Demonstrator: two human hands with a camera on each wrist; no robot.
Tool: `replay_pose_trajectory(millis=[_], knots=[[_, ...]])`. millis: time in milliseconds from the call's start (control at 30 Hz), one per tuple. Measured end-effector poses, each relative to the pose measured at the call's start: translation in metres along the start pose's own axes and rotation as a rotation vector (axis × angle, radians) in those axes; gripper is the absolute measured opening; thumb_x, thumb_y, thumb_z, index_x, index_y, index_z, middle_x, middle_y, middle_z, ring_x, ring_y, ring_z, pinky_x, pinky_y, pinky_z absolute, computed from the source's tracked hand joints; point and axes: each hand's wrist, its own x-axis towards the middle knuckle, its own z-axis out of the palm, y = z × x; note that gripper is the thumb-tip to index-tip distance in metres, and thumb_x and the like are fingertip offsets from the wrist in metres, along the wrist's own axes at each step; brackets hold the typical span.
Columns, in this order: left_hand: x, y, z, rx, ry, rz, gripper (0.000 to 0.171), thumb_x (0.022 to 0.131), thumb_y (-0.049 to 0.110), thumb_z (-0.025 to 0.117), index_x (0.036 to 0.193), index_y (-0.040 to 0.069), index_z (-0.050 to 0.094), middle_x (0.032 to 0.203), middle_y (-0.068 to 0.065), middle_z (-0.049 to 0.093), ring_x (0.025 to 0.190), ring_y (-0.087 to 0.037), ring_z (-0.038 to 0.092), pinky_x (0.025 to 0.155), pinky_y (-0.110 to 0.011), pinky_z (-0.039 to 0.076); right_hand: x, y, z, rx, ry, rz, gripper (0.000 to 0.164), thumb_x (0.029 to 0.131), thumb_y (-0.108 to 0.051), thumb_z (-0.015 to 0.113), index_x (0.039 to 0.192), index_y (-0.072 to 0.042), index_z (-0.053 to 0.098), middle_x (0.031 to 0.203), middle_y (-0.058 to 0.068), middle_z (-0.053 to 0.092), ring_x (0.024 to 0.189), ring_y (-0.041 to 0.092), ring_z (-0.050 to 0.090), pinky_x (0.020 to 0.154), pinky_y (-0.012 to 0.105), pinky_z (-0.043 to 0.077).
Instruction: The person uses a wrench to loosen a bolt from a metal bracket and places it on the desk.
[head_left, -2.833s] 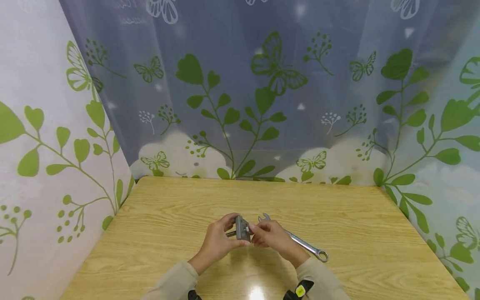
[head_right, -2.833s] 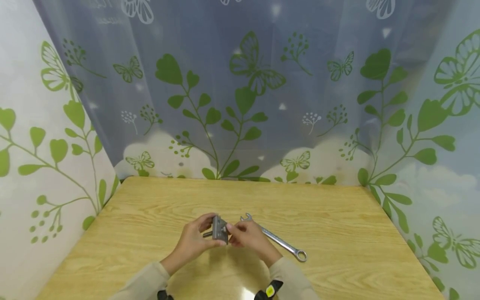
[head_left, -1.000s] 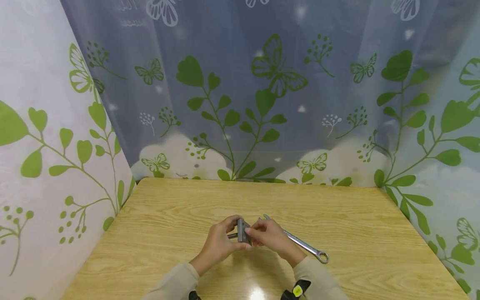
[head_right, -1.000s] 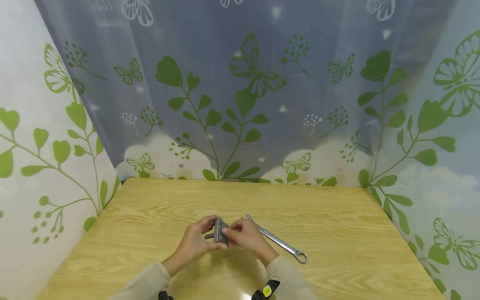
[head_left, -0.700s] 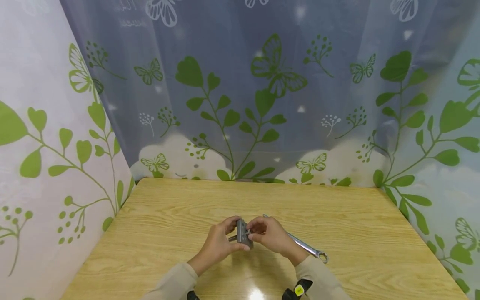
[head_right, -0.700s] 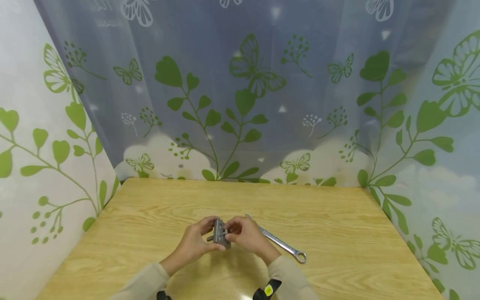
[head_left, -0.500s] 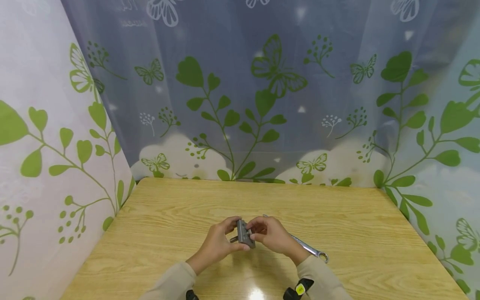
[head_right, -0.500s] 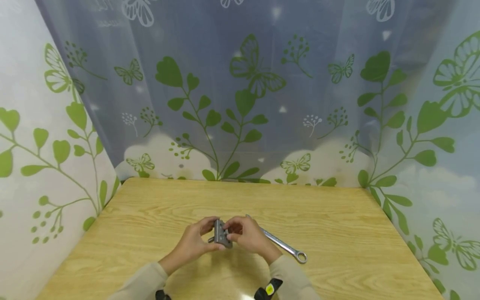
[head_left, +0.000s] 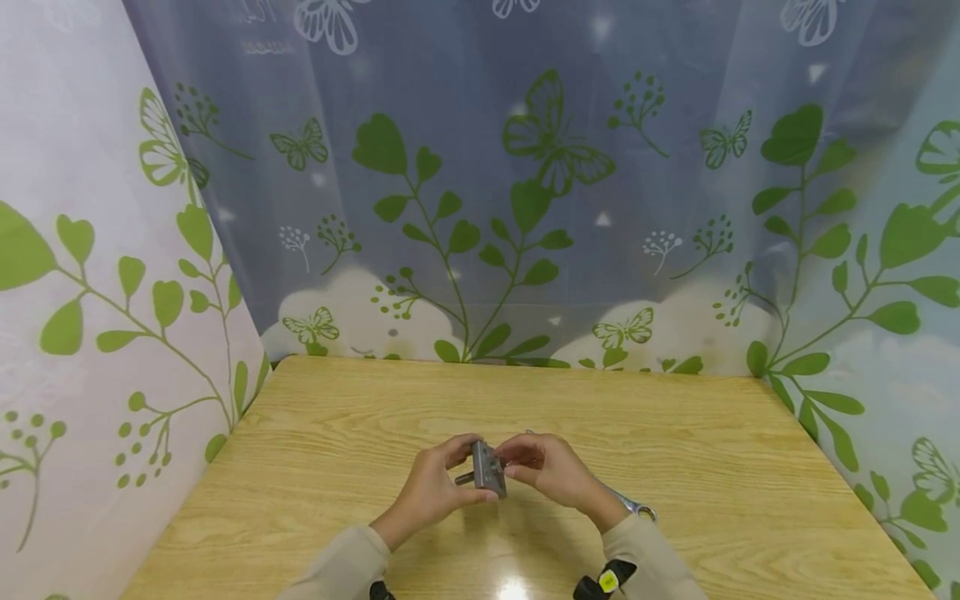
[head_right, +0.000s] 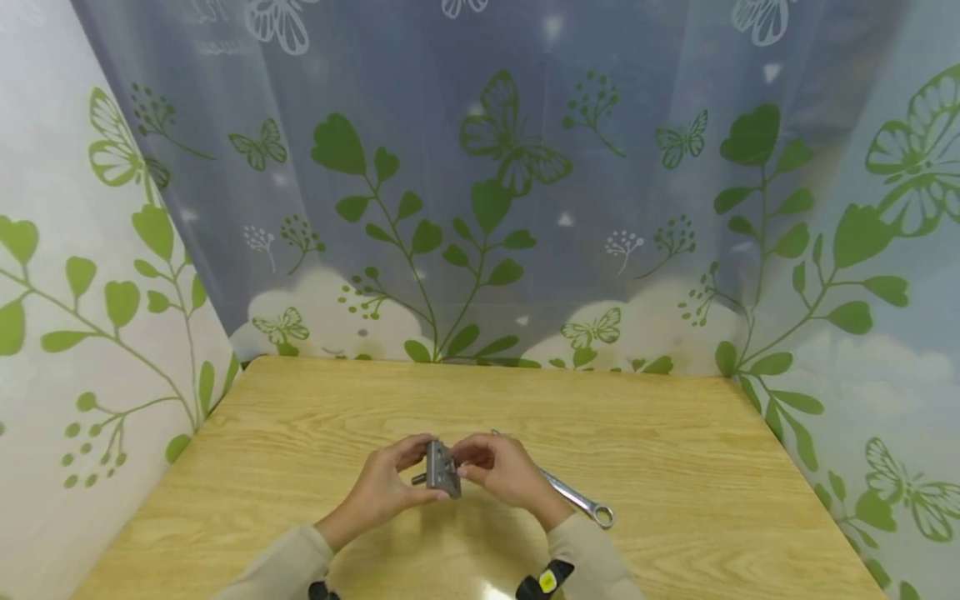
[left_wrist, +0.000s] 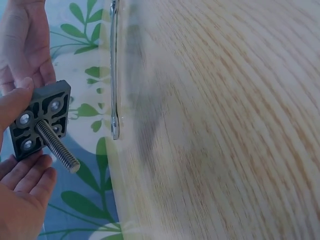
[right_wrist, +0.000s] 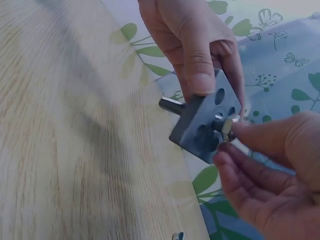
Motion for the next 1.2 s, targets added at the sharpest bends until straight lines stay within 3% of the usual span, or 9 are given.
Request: replay_pose_trajectory(millis=[267,500,700,867,1033,1200], knots=[[-0.001,0.002,0.002,0.045,0.035,0.042,0.072,0.068,0.018,0.087,0.130,0.002,0.054,0.124,-0.016,0.063,0.116,-0.029,0.060,0.098,-0.047,0.049,-0.002,0.001,0.008,0.173,0.022,0.226,0.050,0.101,-0.038,0.047,0.098,0.008,0.067,0.078,0.010,0.067,0.071,0.017,0.064,0.070,0.040,0.059],[0.000,0.002,0.003,0.099,0.038,0.075,0.070,0.067,0.012,0.087,0.128,0.000,0.056,0.122,-0.015,0.064,0.114,-0.027,0.061,0.097,-0.042,0.051,0.003,-0.002,0.020,0.177,0.073,0.313,0.053,0.098,-0.044,0.050,0.082,0.004,0.067,0.066,0.004,0.062,0.058,0.011,0.058,0.056,0.029,0.054],[-0.001,0.003,0.003,0.132,0.031,0.077,0.071,0.067,0.014,0.087,0.129,0.001,0.055,0.123,-0.013,0.064,0.115,-0.027,0.061,0.098,-0.042,0.050,0.001,-0.006,0.015,0.109,0.061,0.252,0.036,0.095,-0.033,0.061,0.092,0.002,0.068,0.075,0.006,0.063,0.067,0.015,0.059,0.064,0.036,0.055],[-0.001,0.002,0.003,0.114,0.025,0.078,0.071,0.067,0.015,0.087,0.129,0.002,0.055,0.124,-0.013,0.064,0.115,-0.026,0.061,0.098,-0.042,0.050,0.000,-0.005,0.011,-0.030,0.084,0.125,0.020,0.086,-0.016,0.073,0.104,-0.006,0.070,0.086,0.004,0.065,0.079,0.016,0.060,0.068,0.030,0.053],[-0.001,0.002,0.004,0.089,0.021,0.079,0.071,0.068,0.016,0.087,0.130,0.002,0.055,0.125,-0.013,0.063,0.116,-0.026,0.060,0.098,-0.042,0.049,0.000,-0.003,0.011,-0.126,0.110,0.035,0.022,0.083,-0.001,0.072,0.103,-0.009,0.072,0.092,0.003,0.068,0.083,0.017,0.063,0.070,0.024,0.055],[0.000,0.002,0.004,0.087,0.026,0.077,0.071,0.068,0.016,0.087,0.130,0.003,0.055,0.124,-0.012,0.064,0.116,-0.025,0.060,0.099,-0.042,0.049,0.001,-0.001,0.012,-0.127,0.118,0.027,0.024,0.083,0.000,0.072,0.106,-0.008,0.070,0.093,0.005,0.069,0.084,0.021,0.065,0.071,0.025,0.056]])
